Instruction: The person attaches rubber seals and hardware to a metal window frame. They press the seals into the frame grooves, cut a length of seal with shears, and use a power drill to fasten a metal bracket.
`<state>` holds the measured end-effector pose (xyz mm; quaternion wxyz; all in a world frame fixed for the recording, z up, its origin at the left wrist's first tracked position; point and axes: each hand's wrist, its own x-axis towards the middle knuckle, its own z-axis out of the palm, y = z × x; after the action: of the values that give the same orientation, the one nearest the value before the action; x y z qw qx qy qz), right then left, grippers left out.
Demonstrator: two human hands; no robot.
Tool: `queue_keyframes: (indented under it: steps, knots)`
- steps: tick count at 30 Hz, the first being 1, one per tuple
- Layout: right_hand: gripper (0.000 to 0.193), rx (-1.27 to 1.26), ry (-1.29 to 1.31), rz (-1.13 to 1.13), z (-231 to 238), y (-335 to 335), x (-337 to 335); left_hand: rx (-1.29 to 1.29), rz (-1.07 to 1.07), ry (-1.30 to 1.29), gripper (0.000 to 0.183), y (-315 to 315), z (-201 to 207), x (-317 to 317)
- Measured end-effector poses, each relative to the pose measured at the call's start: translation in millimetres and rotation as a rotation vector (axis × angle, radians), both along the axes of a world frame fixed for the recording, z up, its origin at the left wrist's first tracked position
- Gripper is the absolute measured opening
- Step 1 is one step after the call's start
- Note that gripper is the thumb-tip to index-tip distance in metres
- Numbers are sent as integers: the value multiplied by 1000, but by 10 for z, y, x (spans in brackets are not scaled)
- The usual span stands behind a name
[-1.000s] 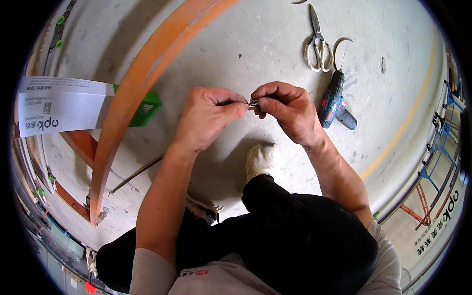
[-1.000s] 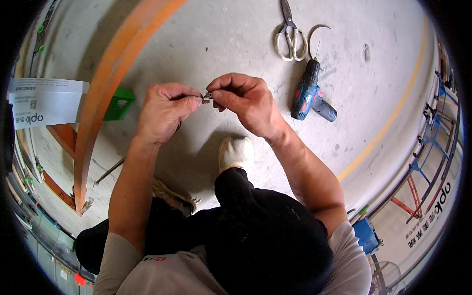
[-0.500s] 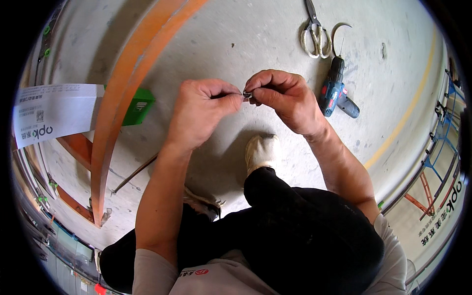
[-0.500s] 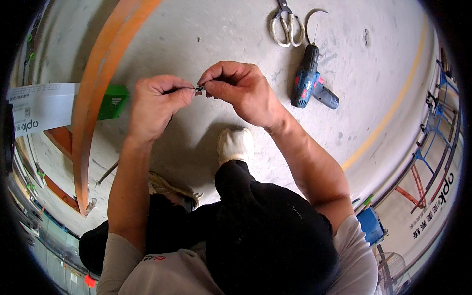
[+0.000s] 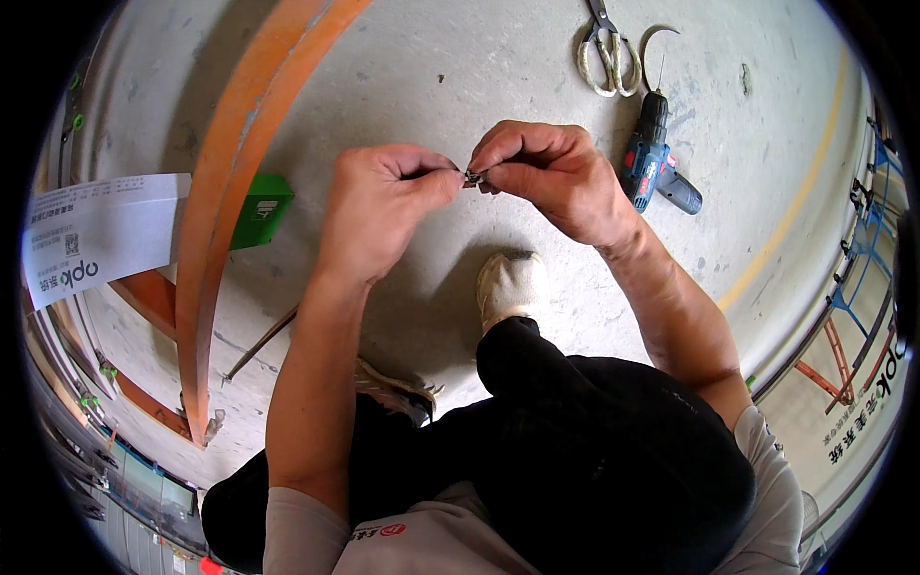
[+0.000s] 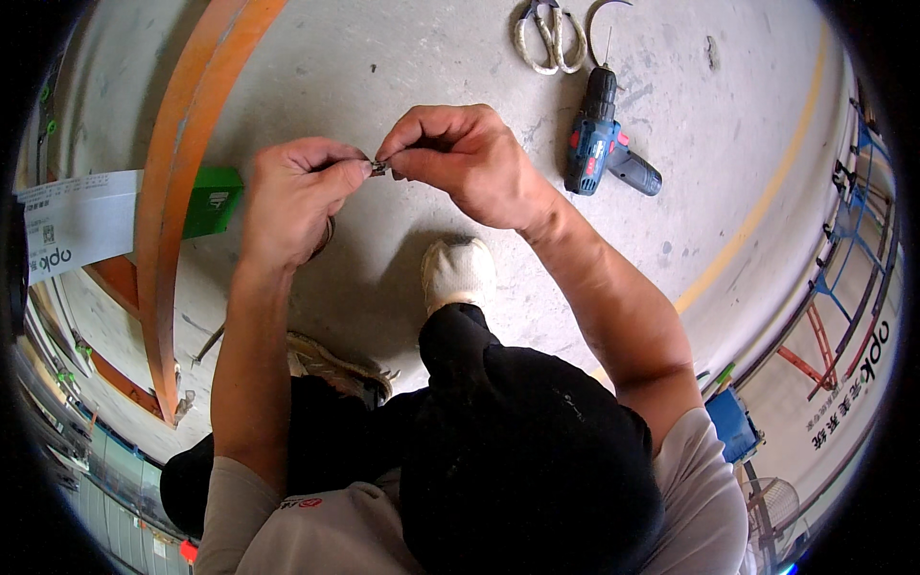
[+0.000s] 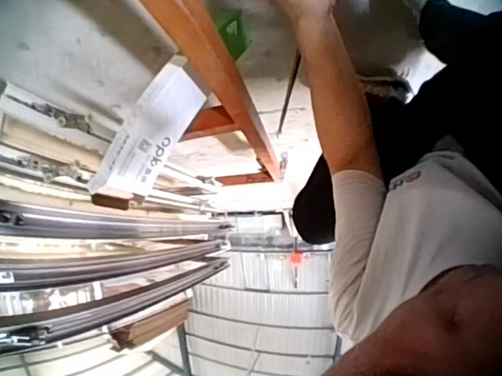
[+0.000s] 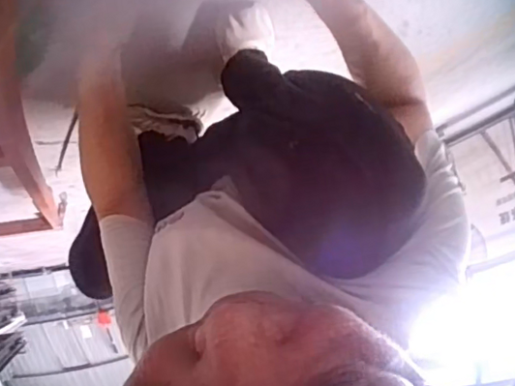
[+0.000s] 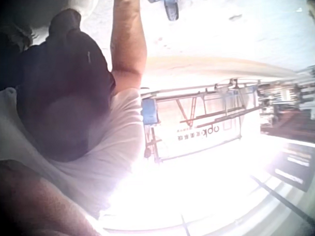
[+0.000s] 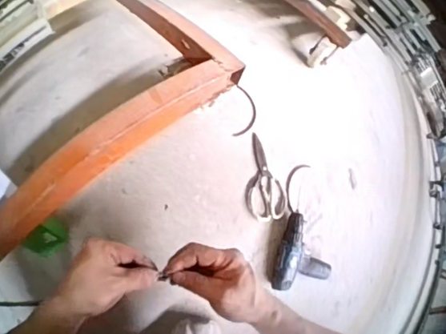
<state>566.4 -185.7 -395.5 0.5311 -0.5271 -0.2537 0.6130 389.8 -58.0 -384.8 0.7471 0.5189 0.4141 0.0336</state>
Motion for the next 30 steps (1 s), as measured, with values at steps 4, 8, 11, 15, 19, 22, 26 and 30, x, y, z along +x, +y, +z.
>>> queue_keyframes:
  steps: [4, 8, 11, 15, 19, 22, 26, 30]
  knots:
    - [12, 2, 53, -6, -70, -15, 20, -227, 1, 0, 12, 9, -47, 18]
    - [12, 17, 109, -19, -96, 17, 4, -531, 18, -97, 9, 66, -120, -44]
    - [12, 36, 128, -13, -155, 22, 3, -669, 47, -136, 10, 75, -182, -102]
    - [13, 72, 119, 2, -197, 31, 5, -738, 69, -105, 14, 74, -163, -100]
    - [13, 77, 114, 2, -197, 19, 10, -770, 99, -93, 16, 46, -169, -103]
    - [13, 66, 116, -3, -174, 12, 13, -736, 109, -86, 17, 26, -155, -104]
    - [12, 58, 81, 14, -146, 25, 20, -717, 118, -95, 17, 22, -153, -101]
    - [12, 47, 59, 26, -111, 38, 20, -723, 139, -83, 15, 11, -158, -98]
